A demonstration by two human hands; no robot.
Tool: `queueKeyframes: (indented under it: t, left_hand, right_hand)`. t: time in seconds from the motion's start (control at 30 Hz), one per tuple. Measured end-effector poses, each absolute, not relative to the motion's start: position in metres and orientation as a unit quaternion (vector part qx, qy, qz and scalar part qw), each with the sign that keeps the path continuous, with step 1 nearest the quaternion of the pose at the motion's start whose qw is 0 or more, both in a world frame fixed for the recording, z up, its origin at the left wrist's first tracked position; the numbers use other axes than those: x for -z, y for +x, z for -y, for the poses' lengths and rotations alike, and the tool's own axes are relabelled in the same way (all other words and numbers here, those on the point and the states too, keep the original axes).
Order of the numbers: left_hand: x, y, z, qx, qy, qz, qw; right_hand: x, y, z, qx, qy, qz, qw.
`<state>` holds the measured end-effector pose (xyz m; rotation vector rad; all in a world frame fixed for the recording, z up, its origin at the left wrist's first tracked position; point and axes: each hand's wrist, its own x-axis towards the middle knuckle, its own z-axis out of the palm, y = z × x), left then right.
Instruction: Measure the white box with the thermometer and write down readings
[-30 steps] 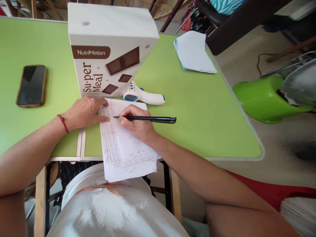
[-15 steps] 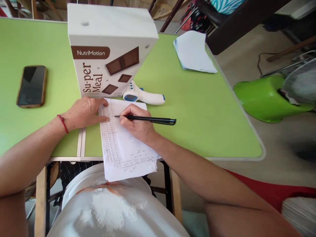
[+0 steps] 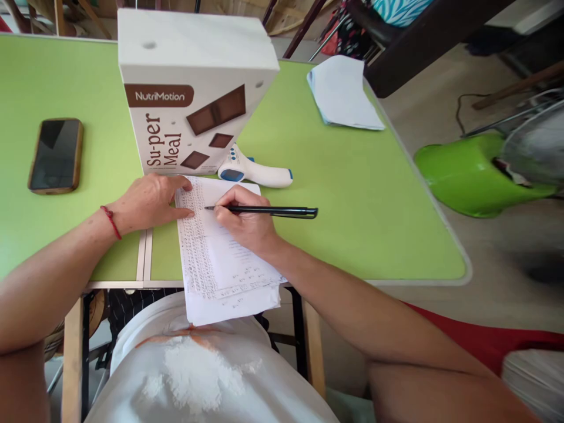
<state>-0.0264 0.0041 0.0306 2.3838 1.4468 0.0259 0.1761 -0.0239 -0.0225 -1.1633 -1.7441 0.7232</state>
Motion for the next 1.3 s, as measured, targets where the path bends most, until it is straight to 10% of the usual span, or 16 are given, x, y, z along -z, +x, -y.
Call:
queueKeyframes:
  t: [1.3]
  left_hand:
    - [-0.0307,-0.0269,-0.005,-0.017,0.845,-0.504,0.178]
  right_hand:
    - [0.0221,0.1768,0.0237,-0.295,-0.462,0.715,0.434]
